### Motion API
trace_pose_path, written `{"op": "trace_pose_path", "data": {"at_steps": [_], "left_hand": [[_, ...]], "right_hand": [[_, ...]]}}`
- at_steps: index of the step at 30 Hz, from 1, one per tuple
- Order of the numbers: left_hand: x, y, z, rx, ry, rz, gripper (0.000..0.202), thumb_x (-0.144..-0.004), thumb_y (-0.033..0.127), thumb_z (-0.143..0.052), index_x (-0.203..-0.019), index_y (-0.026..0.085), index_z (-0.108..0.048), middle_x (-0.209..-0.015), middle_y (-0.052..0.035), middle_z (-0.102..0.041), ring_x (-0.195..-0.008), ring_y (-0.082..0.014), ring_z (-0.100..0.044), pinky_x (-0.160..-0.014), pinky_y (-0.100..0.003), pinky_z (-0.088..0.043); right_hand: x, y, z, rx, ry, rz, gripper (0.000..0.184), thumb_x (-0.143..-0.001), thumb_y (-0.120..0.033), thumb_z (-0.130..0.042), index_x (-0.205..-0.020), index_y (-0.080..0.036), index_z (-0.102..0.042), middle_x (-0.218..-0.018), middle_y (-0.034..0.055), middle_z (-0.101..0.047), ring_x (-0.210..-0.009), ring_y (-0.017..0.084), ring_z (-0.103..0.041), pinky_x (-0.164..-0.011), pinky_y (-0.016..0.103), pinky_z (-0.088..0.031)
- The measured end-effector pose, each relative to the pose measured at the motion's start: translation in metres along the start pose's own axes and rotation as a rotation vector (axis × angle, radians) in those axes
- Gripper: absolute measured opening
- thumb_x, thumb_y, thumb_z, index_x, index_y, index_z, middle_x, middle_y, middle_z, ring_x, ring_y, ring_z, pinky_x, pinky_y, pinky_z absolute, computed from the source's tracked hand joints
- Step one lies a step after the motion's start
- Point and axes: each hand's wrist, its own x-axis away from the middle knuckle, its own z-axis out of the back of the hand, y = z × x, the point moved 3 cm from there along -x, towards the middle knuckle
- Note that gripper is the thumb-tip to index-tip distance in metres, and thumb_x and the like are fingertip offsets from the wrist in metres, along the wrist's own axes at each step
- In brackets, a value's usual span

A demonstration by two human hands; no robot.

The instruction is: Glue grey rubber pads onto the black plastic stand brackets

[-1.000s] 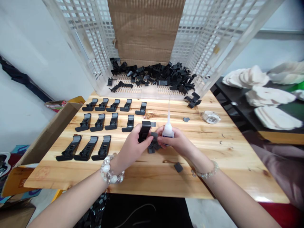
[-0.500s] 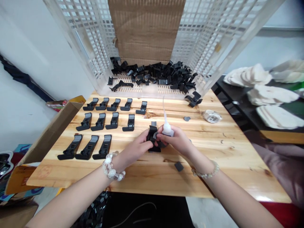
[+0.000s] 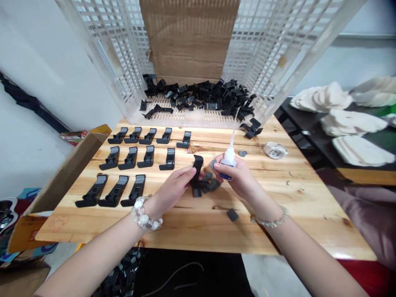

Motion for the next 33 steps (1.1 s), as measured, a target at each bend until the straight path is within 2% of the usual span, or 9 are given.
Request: {"op": "trace_pose_path", "data": {"at_steps": [3,8,13,16,18,23,28,33], "left_hand": [[0.001,0.004,0.0,-0.018,0.011,-0.061,0.036,-0.091,0.045,-0.056,-0.101,0.015,-0.072,-0.106,-0.0092,-0.069,-0.105,-0.0223,-0.059,-0.098,-0.037,-0.043],[0.001,0.009,-0.003,-0.107,-0.062,-0.08,0.023,-0.085,0.035,-0.067,-0.099,0.017,-0.071,-0.1,-0.0057,-0.071,-0.101,-0.0211,-0.062,-0.096,-0.036,-0.044],[0.002,0.012,0.0,-0.25,0.058,-0.062,0.023,-0.076,0.038,-0.074,-0.083,0.017,-0.069,-0.082,-0.003,-0.07,-0.084,-0.0208,-0.065,-0.081,-0.034,-0.05],[0.003,0.012,-0.001,-0.259,0.04,-0.072,0.025,-0.081,0.041,-0.068,-0.075,0.017,-0.067,-0.073,-0.0003,-0.066,-0.071,-0.0163,-0.061,-0.073,-0.03,-0.05],[0.004,0.01,-0.003,-0.221,0.015,-0.041,0.027,-0.085,0.044,-0.063,-0.078,0.018,-0.068,-0.074,-0.0004,-0.066,-0.068,-0.0158,-0.061,-0.073,-0.031,-0.051],[0.003,0.007,-0.006,-0.164,-0.017,0.012,0.031,-0.087,0.047,-0.06,-0.083,0.018,-0.069,-0.075,-0.0033,-0.069,-0.07,-0.02,-0.065,-0.078,-0.035,-0.052],[-0.001,0.001,-0.001,-0.169,0.034,-0.036,0.029,-0.084,0.046,-0.063,-0.082,0.018,-0.07,-0.078,-0.0028,-0.07,-0.074,-0.0204,-0.066,-0.078,-0.034,-0.053],[0.0,-0.005,0.0,-0.162,0.056,-0.008,0.031,-0.083,0.047,-0.064,-0.087,0.017,-0.072,-0.084,-0.0032,-0.072,-0.079,-0.0213,-0.067,-0.084,-0.036,-0.053]], "right_hand": [[0.001,0.0,-0.001,-0.015,-0.032,-0.006,0.022,-0.072,-0.028,-0.077,-0.076,-0.017,-0.058,-0.061,-0.0024,-0.054,-0.053,0.01,-0.047,-0.046,0.023,-0.037],[0.003,0.002,-0.002,0.062,-0.108,-0.048,0.024,-0.072,-0.032,-0.076,-0.076,-0.017,-0.058,-0.063,-0.0025,-0.054,-0.05,0.009,-0.048,-0.048,0.024,-0.038],[0.005,0.003,-0.005,0.21,-0.156,-0.054,0.024,-0.072,-0.033,-0.077,-0.078,-0.017,-0.061,-0.065,-0.0028,-0.055,-0.053,0.009,-0.048,-0.05,0.024,-0.038],[0.006,0.003,-0.008,0.287,-0.156,-0.027,0.023,-0.071,-0.032,-0.077,-0.08,-0.017,-0.061,-0.066,-0.0027,-0.057,-0.054,0.009,-0.05,-0.052,0.024,-0.041],[0.006,0.004,-0.01,0.308,-0.173,-0.019,0.022,-0.073,-0.032,-0.076,-0.08,-0.018,-0.061,-0.066,-0.0021,-0.06,-0.056,0.011,-0.054,-0.054,0.025,-0.043],[0.007,0.007,-0.013,0.345,-0.24,-0.036,0.02,-0.078,-0.033,-0.072,-0.079,-0.018,-0.059,-0.067,-0.0003,-0.063,-0.062,0.015,-0.062,-0.059,0.027,-0.047],[0.007,0.009,-0.014,0.403,-0.123,0.015,0.018,-0.076,-0.032,-0.073,-0.079,-0.018,-0.06,-0.065,-0.0026,-0.058,-0.056,0.011,-0.054,-0.054,0.026,-0.044],[0.006,0.01,-0.014,0.509,-0.13,0.04,0.015,-0.077,-0.03,-0.07,-0.078,-0.018,-0.061,-0.072,-0.0003,-0.058,-0.061,0.013,-0.056,-0.057,0.027,-0.046]]}}
